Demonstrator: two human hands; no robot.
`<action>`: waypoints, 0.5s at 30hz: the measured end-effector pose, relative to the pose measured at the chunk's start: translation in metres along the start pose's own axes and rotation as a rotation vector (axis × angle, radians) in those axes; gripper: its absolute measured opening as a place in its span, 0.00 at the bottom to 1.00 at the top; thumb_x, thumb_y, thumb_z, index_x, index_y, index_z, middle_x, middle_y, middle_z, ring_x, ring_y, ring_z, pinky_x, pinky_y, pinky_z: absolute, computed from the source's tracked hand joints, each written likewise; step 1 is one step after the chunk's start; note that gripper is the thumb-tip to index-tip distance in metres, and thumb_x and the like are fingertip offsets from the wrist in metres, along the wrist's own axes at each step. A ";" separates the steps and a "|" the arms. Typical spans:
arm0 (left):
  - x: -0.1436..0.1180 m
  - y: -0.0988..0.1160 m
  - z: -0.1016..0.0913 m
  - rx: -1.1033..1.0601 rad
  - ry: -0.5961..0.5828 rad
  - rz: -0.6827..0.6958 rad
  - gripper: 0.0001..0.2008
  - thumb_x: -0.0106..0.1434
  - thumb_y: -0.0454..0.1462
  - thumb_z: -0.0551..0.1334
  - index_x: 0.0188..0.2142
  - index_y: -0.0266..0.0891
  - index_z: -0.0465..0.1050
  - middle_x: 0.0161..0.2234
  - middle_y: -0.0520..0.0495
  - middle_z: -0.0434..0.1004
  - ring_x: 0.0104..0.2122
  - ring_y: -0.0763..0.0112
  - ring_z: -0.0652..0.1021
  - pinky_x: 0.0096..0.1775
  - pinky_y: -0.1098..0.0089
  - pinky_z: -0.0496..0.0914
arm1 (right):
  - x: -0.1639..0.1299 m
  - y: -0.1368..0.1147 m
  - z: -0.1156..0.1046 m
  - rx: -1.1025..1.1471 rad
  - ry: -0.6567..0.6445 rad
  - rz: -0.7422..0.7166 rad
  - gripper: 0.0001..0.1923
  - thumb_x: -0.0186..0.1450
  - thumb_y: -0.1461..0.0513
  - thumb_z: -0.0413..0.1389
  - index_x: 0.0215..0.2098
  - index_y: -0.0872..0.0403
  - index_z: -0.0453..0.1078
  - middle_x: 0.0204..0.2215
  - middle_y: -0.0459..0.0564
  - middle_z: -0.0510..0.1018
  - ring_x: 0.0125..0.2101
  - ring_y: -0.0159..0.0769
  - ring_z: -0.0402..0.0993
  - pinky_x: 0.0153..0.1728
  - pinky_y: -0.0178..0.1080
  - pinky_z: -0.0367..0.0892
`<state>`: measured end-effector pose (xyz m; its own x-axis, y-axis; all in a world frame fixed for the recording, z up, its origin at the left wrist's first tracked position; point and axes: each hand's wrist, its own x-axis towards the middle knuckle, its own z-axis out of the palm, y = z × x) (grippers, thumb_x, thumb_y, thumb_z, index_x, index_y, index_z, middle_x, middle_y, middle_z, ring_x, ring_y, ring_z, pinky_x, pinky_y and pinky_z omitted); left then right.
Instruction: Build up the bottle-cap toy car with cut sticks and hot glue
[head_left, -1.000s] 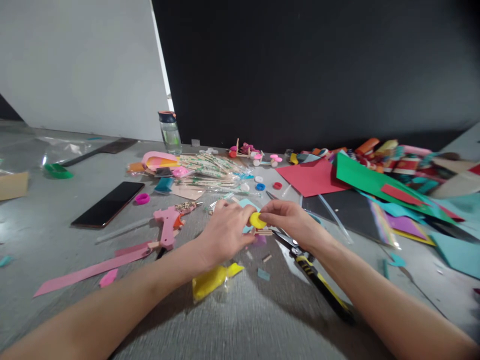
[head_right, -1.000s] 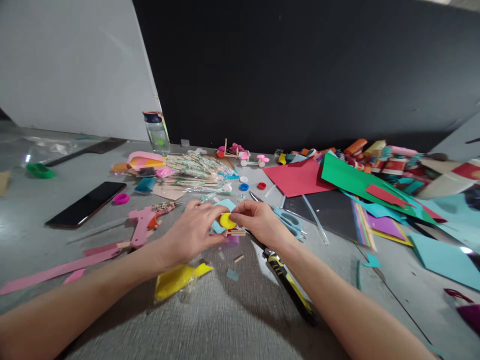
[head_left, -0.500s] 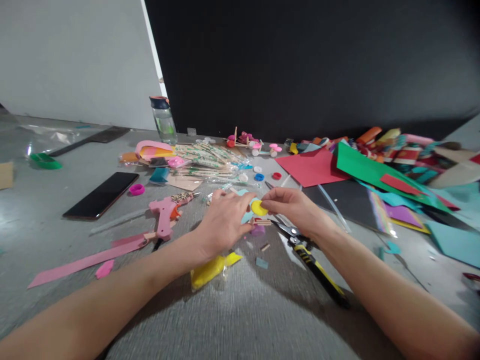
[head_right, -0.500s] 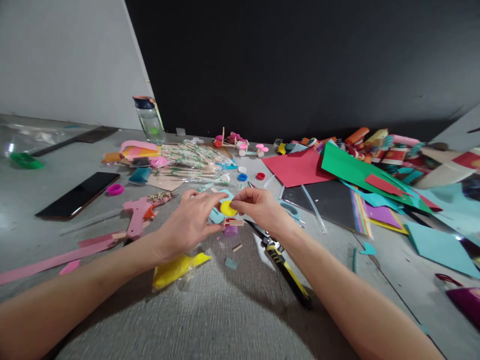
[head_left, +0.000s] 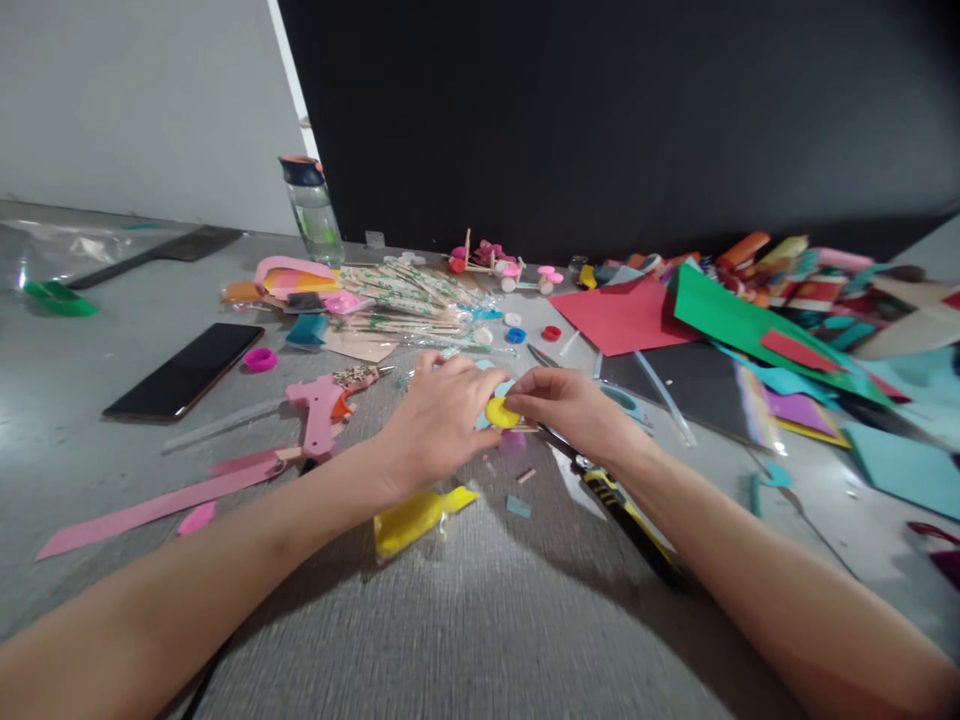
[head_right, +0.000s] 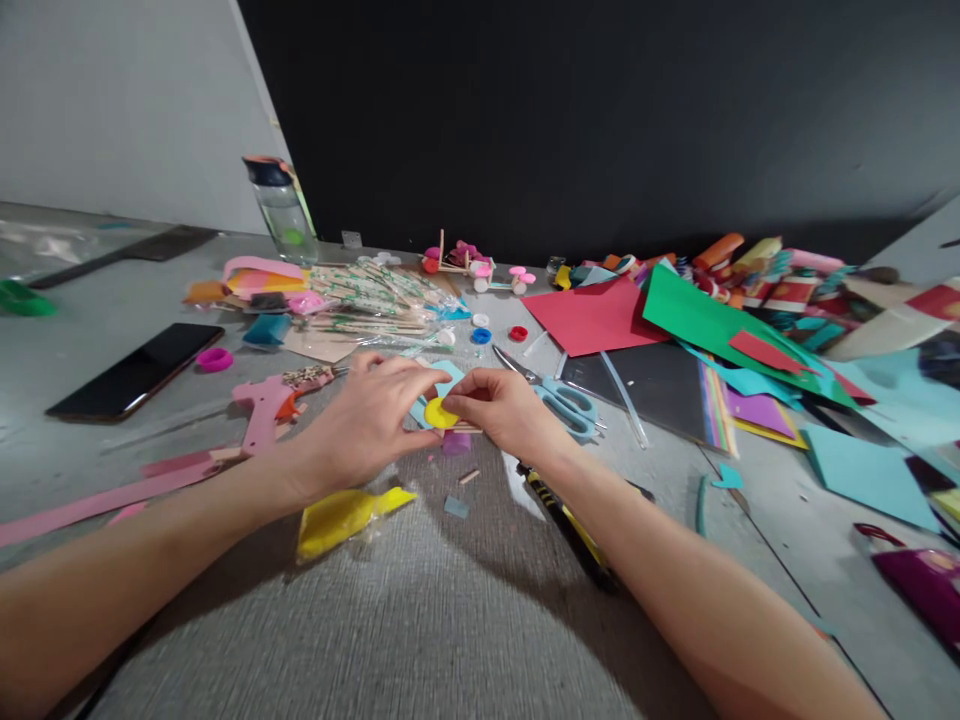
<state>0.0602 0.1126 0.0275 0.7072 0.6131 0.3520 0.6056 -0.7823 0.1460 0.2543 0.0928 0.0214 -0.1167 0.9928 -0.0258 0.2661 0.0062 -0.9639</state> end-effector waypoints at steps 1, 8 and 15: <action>0.000 0.001 0.001 0.003 -0.006 -0.007 0.21 0.68 0.50 0.62 0.53 0.39 0.69 0.48 0.39 0.80 0.51 0.49 0.76 0.52 0.49 0.58 | 0.000 0.001 0.001 0.003 -0.004 0.006 0.13 0.54 0.51 0.67 0.26 0.50 0.72 0.24 0.45 0.77 0.25 0.33 0.69 0.28 0.38 0.64; -0.002 0.001 0.004 -0.004 -0.023 -0.002 0.16 0.69 0.44 0.62 0.51 0.38 0.69 0.47 0.41 0.80 0.51 0.51 0.76 0.53 0.50 0.57 | 0.002 0.007 0.002 -0.009 -0.008 0.012 0.11 0.55 0.54 0.66 0.27 0.50 0.72 0.24 0.45 0.77 0.25 0.33 0.69 0.28 0.39 0.63; -0.001 0.002 0.005 0.004 -0.031 -0.006 0.15 0.69 0.43 0.62 0.51 0.37 0.70 0.45 0.42 0.80 0.50 0.52 0.76 0.53 0.51 0.56 | 0.000 0.006 0.003 -0.002 -0.013 0.005 0.12 0.55 0.53 0.66 0.29 0.49 0.70 0.26 0.46 0.78 0.28 0.36 0.72 0.30 0.40 0.66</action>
<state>0.0622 0.1105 0.0229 0.7143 0.6212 0.3224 0.6115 -0.7780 0.1442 0.2533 0.0925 0.0148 -0.1282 0.9912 -0.0337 0.2686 0.0019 -0.9633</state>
